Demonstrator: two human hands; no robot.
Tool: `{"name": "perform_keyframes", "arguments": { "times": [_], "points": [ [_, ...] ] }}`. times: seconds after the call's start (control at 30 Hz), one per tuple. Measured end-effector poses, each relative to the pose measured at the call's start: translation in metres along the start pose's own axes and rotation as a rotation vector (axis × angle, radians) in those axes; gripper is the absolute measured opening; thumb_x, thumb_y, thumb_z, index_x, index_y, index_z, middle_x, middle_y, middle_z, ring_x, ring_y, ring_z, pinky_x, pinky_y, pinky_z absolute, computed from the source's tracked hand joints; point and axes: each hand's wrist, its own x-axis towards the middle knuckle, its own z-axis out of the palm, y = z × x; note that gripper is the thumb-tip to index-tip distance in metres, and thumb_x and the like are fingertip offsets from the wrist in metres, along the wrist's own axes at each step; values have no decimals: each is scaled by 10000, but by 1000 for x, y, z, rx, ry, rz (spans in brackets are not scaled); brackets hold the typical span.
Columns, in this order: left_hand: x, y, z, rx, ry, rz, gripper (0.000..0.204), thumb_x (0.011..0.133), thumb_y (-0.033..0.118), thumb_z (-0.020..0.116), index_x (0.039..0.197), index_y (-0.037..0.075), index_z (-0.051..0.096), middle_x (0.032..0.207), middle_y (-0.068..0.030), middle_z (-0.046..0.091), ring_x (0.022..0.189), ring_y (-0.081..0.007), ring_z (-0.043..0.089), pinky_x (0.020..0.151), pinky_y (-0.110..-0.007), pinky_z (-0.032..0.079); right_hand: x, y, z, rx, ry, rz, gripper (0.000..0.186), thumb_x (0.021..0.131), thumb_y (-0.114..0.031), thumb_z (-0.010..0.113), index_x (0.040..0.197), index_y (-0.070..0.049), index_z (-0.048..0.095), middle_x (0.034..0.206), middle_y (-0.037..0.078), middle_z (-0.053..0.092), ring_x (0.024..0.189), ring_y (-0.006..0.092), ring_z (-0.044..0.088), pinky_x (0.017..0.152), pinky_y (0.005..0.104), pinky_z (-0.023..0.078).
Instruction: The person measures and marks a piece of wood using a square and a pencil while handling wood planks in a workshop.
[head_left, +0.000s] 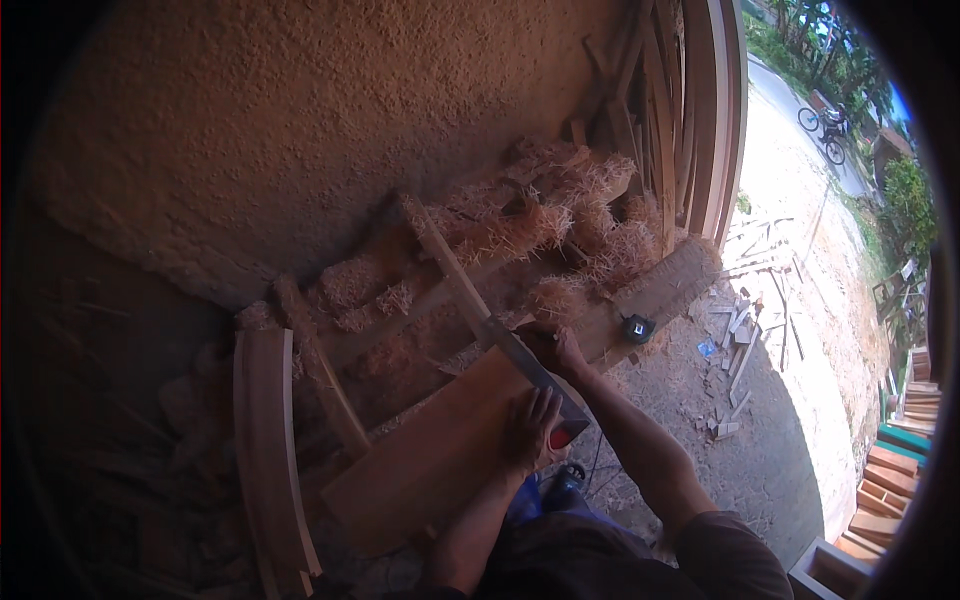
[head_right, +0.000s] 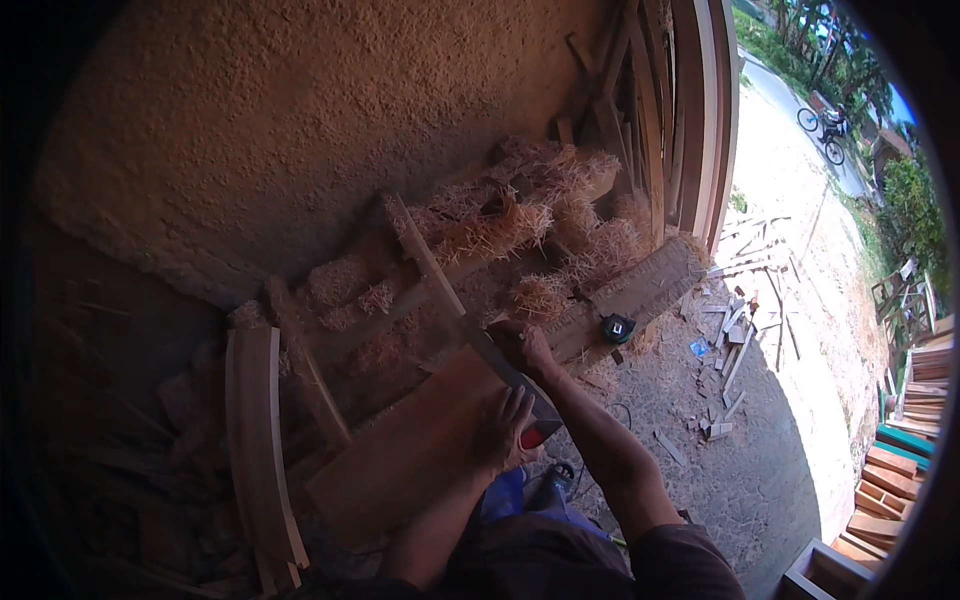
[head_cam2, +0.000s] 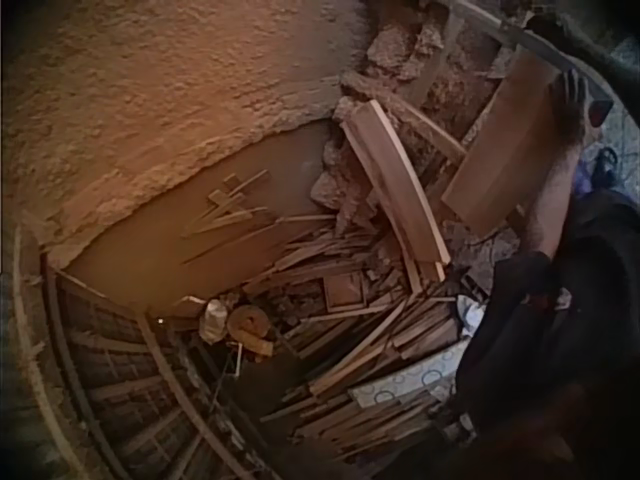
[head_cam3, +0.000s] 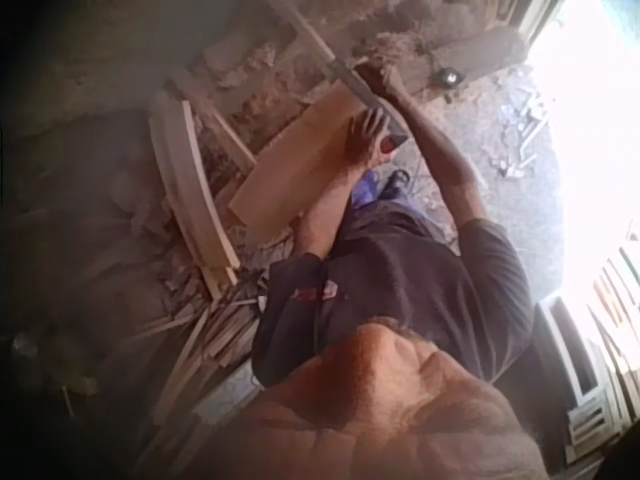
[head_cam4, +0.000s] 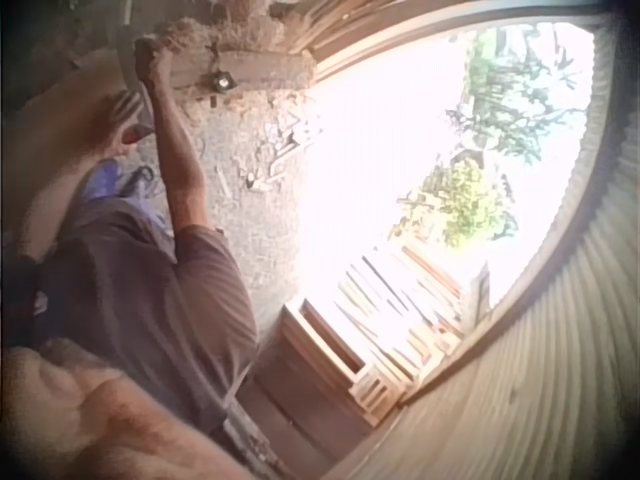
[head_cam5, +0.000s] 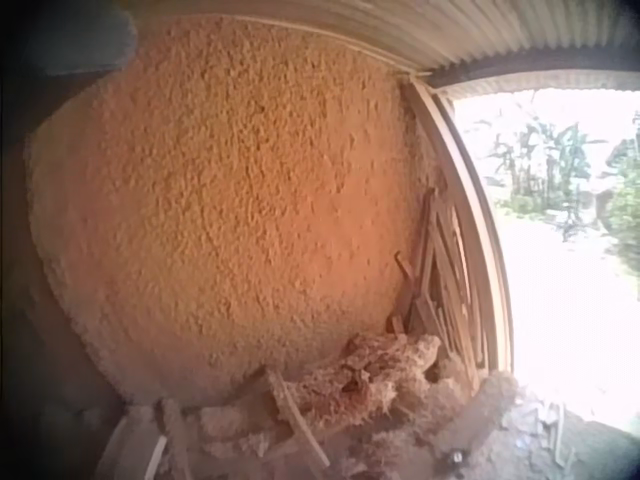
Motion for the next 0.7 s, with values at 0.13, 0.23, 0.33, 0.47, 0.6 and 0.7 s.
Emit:
{"name": "perform_keyframes", "arguments": {
  "times": [0.13, 0.23, 0.33, 0.47, 0.6, 0.7],
  "points": [
    [-1, -1, -1, 16, -20, -19, 1092, 652, 498, 867, 1540, 77, 391, 1595, -150, 385, 1512, -328, 303, 1185, -640, 267, 4, -2, 3, 53, -18, 18, 232, 970, -196, 663, 1127, -53, 754, 1046, 141, 754, 977, 251, 730, 859, 378, 556],
    [-1, 2, -1, 27, -29, -27, 1091, 650, 499, 867, 1540, 83, 392, 1604, -147, 373, 1516, -327, 297, 1183, -645, 266, 5, -5, 2, 74, -30, 61, 221, 967, -185, 666, 1107, -41, 758, 1029, 135, 757, 973, 231, 728, 851, 369, 558],
    [3, 4, -2, 35, -28, -20, 1092, 649, 500, 867, 1541, 86, 392, 1607, -147, 369, 1517, -328, 297, 1185, -647, 259, 8, -6, -7, 55, -21, 29, 206, 951, -171, 673, 1075, -33, 762, 1011, 131, 759, 960, 228, 730, 838, 366, 562],
    [0, -1, 3, -5, -33, -20, 1129, 637, 506, 882, 1555, 90, 373, 1621, -151, 345, 1525, -337, 277, 1197, -644, 233, -25, -8, -27, -34, -109, 3, 196, 912, -155, 688, 1041, -27, 762, 959, 136, 758, 916, 249, 740, 821, 366, 568],
    [1, 2, -3, 81, -97, -24, 1158, 636, 536, 876, 1570, 94, 352, 1635, -142, 324, 1538, -336, 249, 1210, -640, 205, -124, 11, -82, -248, -222, -7, 191, 913, -193, 677, 975, -32, 760, 901, 155, 745, 858, 299, 738, 772, 406, 570],
    [-3, 1, 6, 103, -53, -32, 1163, 636, 580, 852, 1568, 96, 353, 1636, -137, 320, 1544, -332, 230, 1209, -643, 194, -191, 18, -102, -804, -580, 266, 338, 974, -352, 615, 925, -49, 756, 883, 188, 729, 824, 376, 714, 752, 480, 557]
  ]
}}
